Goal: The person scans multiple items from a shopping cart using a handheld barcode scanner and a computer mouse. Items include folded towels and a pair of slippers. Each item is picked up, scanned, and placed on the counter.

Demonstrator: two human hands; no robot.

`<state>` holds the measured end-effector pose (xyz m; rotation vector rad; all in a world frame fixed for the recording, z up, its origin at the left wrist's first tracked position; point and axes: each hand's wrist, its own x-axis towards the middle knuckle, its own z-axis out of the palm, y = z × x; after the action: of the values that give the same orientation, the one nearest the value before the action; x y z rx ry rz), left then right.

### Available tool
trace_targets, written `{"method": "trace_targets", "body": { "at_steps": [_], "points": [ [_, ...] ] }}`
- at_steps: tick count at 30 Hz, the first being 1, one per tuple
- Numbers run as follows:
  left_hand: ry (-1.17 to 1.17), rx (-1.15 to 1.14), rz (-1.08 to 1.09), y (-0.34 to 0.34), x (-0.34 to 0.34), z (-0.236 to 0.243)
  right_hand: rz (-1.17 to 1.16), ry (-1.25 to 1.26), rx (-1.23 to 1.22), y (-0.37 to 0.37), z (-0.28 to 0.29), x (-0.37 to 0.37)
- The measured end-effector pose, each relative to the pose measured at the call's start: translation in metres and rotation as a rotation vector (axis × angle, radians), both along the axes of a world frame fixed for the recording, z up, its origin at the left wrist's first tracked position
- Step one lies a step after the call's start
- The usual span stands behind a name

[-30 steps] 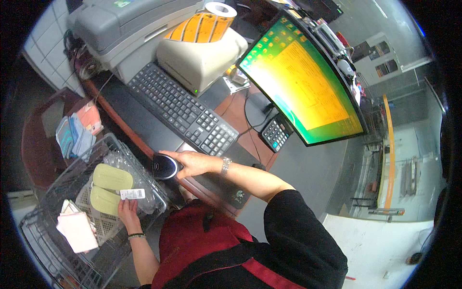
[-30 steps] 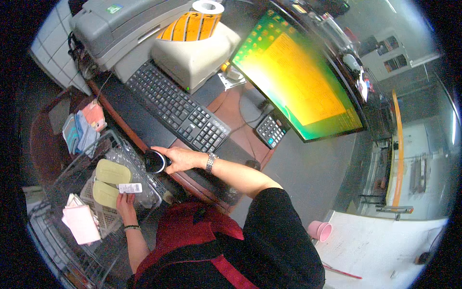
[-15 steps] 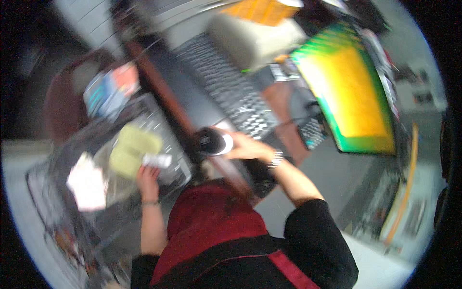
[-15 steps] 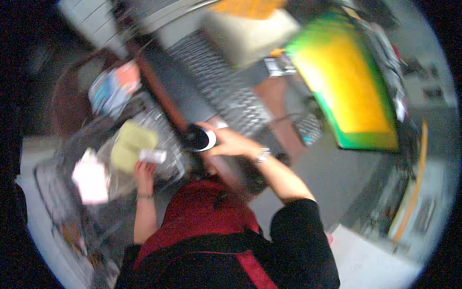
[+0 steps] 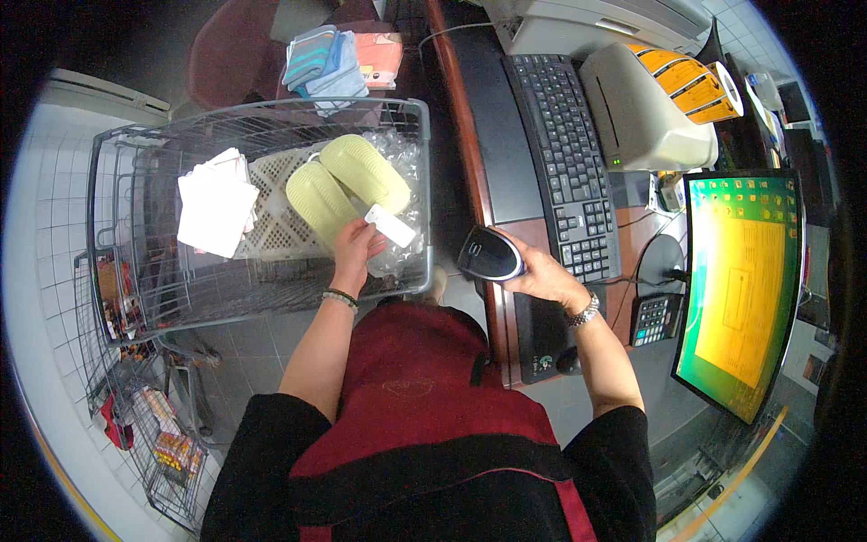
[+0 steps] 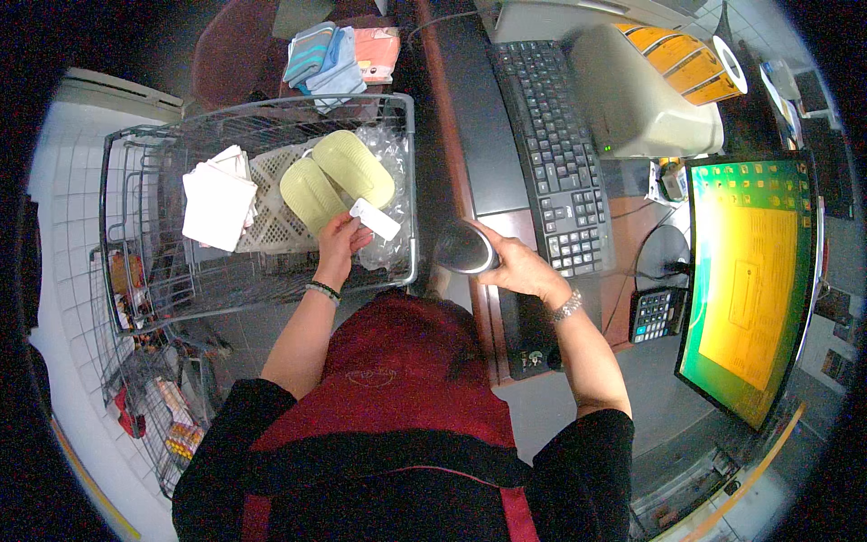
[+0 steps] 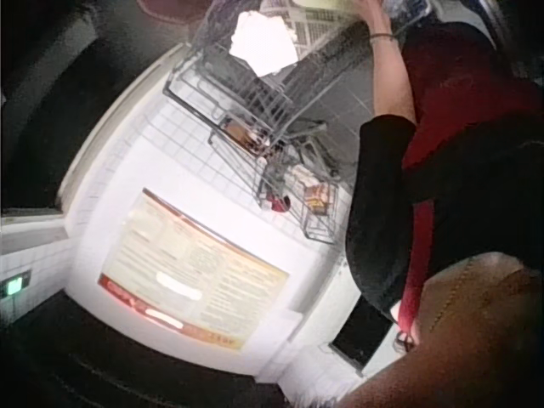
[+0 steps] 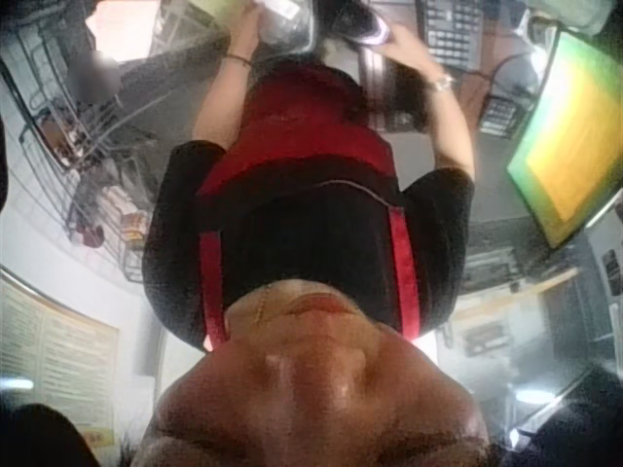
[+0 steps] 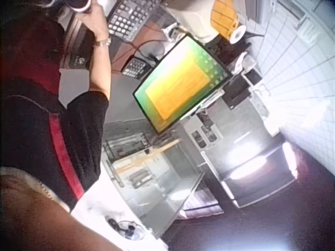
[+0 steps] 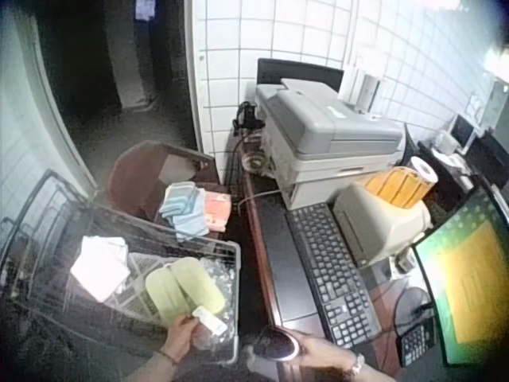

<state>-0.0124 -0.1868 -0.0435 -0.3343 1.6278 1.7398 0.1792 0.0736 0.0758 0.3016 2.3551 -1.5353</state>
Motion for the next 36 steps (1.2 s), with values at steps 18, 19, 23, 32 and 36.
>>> {"method": "trace_targets", "body": {
  "at_steps": [18,19,23,32,36],
  "points": [
    [0.01,0.129,-0.089,-0.013,-0.012,-0.016,-0.322,0.306,0.149,0.011,0.0,0.025],
    [-0.001,0.084,-0.055,-0.015,-0.012,-0.015,-0.474,0.199,0.125,0.015,-0.002,0.028],
    [-0.011,-0.016,-0.099,-0.016,-0.016,-0.017,-0.932,0.222,0.555,0.041,-0.001,0.055],
    [-0.002,0.023,-0.171,-0.011,-0.023,-0.016,-1.305,0.202,0.533,0.056,-0.005,0.103],
    [-0.041,0.026,-0.201,-0.008,-0.025,-0.012,-1.474,0.073,0.582,0.062,-0.009,0.114]
  ]
}}
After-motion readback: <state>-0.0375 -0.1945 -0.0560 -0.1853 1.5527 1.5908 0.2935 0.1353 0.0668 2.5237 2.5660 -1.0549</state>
